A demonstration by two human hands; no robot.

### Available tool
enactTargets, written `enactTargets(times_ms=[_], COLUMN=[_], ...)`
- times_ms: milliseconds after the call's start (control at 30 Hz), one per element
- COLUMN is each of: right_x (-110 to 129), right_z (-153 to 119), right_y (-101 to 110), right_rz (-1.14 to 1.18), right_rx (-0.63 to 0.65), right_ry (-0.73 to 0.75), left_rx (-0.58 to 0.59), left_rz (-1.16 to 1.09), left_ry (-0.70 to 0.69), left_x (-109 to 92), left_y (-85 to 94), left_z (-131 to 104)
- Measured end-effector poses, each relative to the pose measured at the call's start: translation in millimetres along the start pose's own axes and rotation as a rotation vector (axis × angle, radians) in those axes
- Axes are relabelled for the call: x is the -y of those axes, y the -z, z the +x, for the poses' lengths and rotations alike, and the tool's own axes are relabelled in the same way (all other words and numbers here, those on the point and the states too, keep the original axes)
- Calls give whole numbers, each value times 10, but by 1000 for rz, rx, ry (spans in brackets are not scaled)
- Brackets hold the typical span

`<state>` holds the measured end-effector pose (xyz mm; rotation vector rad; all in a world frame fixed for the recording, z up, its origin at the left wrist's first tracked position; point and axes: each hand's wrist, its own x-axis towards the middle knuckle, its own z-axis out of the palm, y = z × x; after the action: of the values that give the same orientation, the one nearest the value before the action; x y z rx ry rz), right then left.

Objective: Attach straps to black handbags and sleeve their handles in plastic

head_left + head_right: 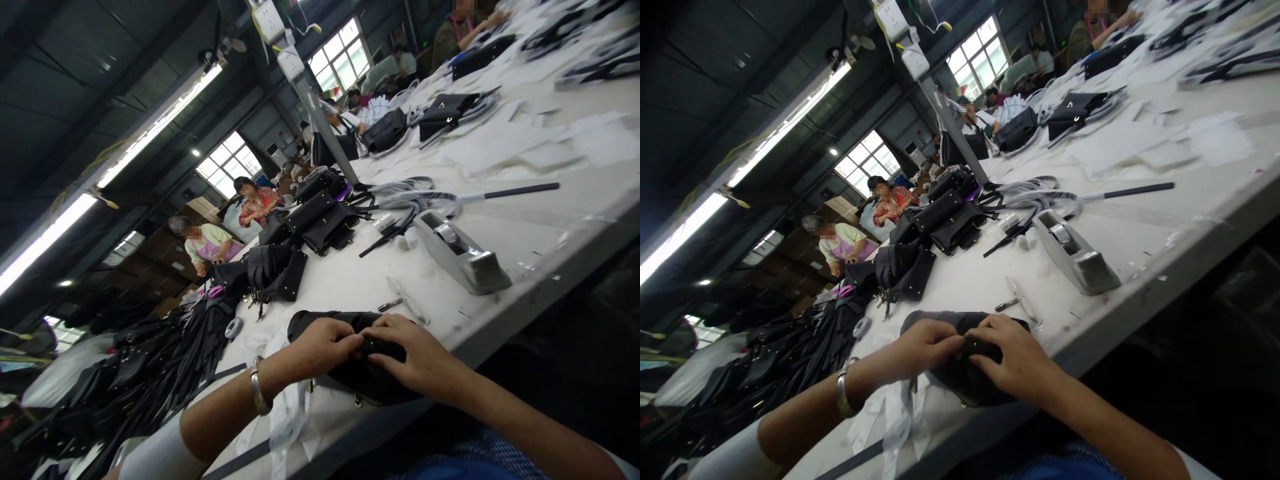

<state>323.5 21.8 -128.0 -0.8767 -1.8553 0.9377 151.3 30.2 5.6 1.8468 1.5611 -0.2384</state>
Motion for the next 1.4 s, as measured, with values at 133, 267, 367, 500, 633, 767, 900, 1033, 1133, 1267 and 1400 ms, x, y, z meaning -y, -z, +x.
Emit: enactTargets(times_ms=[133,267,367,500,633,767,900,1033,1133,1267,1400], right_x=[6,-26,-60,-88,-53,-23,-49,-80,-94,-96,-74], right_z=[-32,-86,-103,-92,-82,-82,-94,-138,-165,-154,-137], right_y=[-66,-195,-294,-349,-300,-213,-206,-311,-386,-405,-327], right_rz=[21,-7,-29,-64,-121,-117,-79,-131,-125,-74,-47], right_rx=[-61,-157,-233,-235,-182,-86,-56,-146,-249,-245,-205], right_ry=[25,96,109,78,60,72,168,242,289,280,138], left_rx=[-37,-120,-99,-152,-101,93,234,3,-135,-159,-260], left_rz=[131,409,424,488,332,-170,-397,154,504,453,275], left_ry=[-75,-129,-114,-51,-23,100,227,82,-47,-49,-51], left_x=[-12,-43,-50,-19,51,170,237,170,144,221,261], left_y=[-42,-95,-125,-154,-158,-127,-154,-307,-406,-410,-374], left_z=[-55,-67,-19,22,3,7,-24,-121,-149,-92,-81])
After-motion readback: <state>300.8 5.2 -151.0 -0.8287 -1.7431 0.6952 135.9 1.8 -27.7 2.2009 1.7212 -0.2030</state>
